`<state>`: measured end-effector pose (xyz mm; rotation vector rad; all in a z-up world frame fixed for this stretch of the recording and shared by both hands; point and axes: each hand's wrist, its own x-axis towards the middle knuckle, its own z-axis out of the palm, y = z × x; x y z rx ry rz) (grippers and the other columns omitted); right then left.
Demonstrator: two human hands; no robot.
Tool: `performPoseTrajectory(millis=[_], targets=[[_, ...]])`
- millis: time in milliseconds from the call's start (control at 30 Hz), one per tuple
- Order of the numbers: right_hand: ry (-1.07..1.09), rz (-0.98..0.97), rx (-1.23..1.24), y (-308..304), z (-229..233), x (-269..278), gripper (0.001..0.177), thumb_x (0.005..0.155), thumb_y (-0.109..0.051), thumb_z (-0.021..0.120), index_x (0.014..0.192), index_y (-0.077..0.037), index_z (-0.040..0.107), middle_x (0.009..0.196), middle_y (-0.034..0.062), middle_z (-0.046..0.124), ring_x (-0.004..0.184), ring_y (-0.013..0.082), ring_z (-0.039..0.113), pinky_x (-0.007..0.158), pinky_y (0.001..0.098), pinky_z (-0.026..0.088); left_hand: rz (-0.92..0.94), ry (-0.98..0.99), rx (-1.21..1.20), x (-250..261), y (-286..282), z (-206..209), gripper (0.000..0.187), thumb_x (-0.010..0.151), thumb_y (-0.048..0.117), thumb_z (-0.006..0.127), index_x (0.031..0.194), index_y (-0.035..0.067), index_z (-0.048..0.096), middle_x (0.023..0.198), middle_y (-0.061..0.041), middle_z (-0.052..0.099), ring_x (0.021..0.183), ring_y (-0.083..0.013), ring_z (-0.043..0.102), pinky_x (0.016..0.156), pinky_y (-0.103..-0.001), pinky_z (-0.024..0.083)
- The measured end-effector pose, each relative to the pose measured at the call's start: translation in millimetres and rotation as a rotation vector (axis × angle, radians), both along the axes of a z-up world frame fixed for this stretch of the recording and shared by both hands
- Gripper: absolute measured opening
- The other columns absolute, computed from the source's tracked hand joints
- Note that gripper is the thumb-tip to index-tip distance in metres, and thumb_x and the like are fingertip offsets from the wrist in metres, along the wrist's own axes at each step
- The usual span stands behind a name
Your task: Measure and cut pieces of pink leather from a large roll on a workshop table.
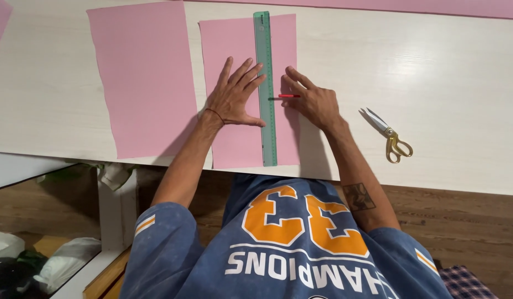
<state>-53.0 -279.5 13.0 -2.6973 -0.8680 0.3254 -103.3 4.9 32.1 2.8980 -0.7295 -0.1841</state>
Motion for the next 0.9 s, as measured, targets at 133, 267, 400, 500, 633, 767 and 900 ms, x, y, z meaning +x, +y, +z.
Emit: performPoseTrajectory(millis=[133,267,400,500,633,767,900], targets=[[-0.001,0.009,0.010,0,-3,1,0.072,0.096,-0.051,0.071,0.162,-0.038,0.044,0.168,-0.0170,0.037,0.089,0.0398,0.076,0.080,0.0553,0.064,-0.002,0.035,0.022,-1,-1,2,0.128,0.072,0.106,0.045,0.165,0.017,0.034,0.176,-0.006,0.022,0.164,-0.0276,0.008,0.134,-0.061,-0.008],[0.019,0.012,0.020,0,-3,2,0.072,0.097,-0.055,0.068,0.162,-0.039,0.042,0.168,-0.0175,0.036,0.088,0.0407,0.075,0.081,0.0549,0.064,-0.004,0.019,0.072,-1,-2,2,0.128,0.072,0.106,0.043,0.165,0.019,0.033,0.177,-0.005,0.021,0.165,-0.0270,0.006,0.134,-0.060,-0.009],[0.017,0.009,0.019,-2,-13,2,0.072,0.096,-0.053,0.069,0.162,-0.040,0.042,0.169,-0.0189,0.034,0.089,0.0402,0.075,0.081,0.0546,0.064,-0.002,0.023,0.062,-2,-2,2,0.129,0.072,0.107,0.042,0.165,0.018,0.032,0.177,-0.006,0.021,0.165,-0.0277,0.006,0.134,-0.061,-0.008],[0.016,0.003,0.033,-2,-10,3,0.072,0.096,-0.056,0.068,0.162,-0.039,0.043,0.168,-0.0178,0.036,0.090,0.0404,0.075,0.081,0.0549,0.064,-0.005,-0.001,0.040,-1,-2,0,0.130,0.071,0.107,0.043,0.164,0.017,0.034,0.176,-0.007,0.023,0.164,-0.0288,0.008,0.134,-0.062,-0.008],[0.033,0.003,0.022,-3,-8,3,0.071,0.097,-0.057,0.067,0.162,-0.039,0.043,0.169,-0.0181,0.035,0.091,0.0408,0.075,0.082,0.0548,0.064,-0.007,-0.011,0.048,-1,-3,-1,0.130,0.070,0.107,0.043,0.164,0.018,0.034,0.176,-0.007,0.023,0.164,-0.0285,0.008,0.134,-0.062,-0.007],[0.026,0.000,0.007,-1,-7,3,0.072,0.096,-0.056,0.068,0.161,-0.039,0.043,0.169,-0.0188,0.034,0.090,0.0400,0.075,0.082,0.0540,0.064,-0.007,-0.015,0.043,-1,-2,-4,0.131,0.069,0.107,0.044,0.164,0.017,0.035,0.176,-0.007,0.023,0.164,-0.0286,0.009,0.133,-0.062,-0.007],[0.029,0.006,0.005,-1,-7,4,0.072,0.096,-0.057,0.067,0.161,-0.040,0.042,0.169,-0.0186,0.034,0.091,0.0409,0.075,0.083,0.0551,0.063,-0.005,0.000,0.047,-1,-2,0,0.129,0.070,0.106,0.045,0.164,0.018,0.034,0.176,-0.006,0.022,0.164,-0.0281,0.007,0.133,-0.062,-0.009]])
